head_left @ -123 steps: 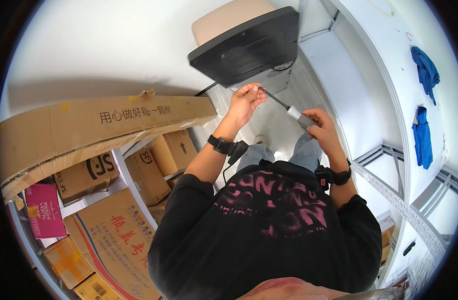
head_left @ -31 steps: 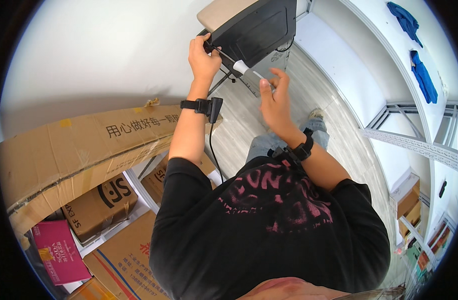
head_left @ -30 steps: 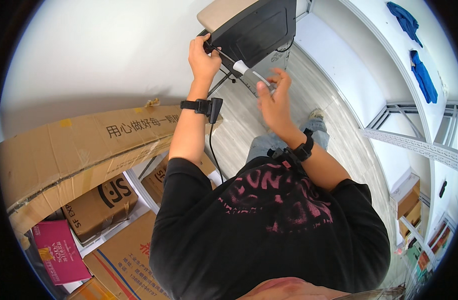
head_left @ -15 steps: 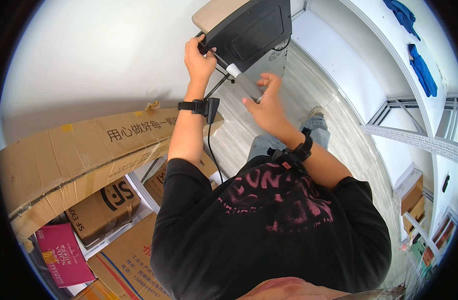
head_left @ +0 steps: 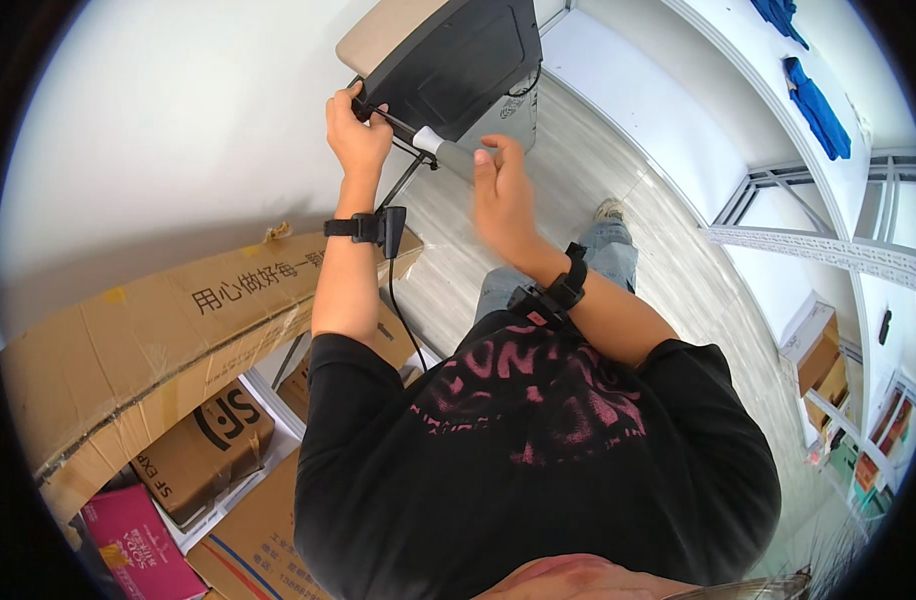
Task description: The person uses a screwdriver to tighten screws on the back of a beige and black electronic device mounted on a white shelf. After securing the device, they wipe its surface with a blue cloth.
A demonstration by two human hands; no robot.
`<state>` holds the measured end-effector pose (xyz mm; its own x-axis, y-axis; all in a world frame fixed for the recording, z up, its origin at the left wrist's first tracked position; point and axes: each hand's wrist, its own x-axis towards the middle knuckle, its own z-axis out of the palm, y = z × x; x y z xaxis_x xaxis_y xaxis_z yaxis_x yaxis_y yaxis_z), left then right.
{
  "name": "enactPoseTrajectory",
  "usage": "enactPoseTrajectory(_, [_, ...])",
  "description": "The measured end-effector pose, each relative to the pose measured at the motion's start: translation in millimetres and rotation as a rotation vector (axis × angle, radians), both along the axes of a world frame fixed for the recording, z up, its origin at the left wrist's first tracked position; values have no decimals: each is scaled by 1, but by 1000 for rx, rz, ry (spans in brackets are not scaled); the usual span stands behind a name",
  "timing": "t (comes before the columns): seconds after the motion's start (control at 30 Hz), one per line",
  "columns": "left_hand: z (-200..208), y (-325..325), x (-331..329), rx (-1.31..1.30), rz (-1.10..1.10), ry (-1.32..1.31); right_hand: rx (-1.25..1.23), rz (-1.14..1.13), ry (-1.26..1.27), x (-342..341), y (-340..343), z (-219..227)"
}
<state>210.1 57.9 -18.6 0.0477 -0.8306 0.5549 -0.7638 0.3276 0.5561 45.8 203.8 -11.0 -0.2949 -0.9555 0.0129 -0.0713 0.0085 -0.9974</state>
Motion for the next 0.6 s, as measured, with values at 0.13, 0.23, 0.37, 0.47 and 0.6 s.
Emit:
enactPoseTrajectory(0.13, [-2,-4,4,-2,-8,-10,-117,-89,-160,13,6,-10])
enactPoseTrajectory(0.23, [-7,-7,8,7,-41,18,-399,-98,138,13,8,-16])
enactPoseTrajectory(0.37, [-5,-3,5,-8,-23,-10,-191,96,161,4,13,-6])
enactPoseTrajectory(0.47, [-5,-4,7,-7,-28,-9,-82,108,67,5,12,3])
enactPoseTrajectory(0.6, [-3,-5,5,-1,-45,36,-489,-97,144,15,3,-8])
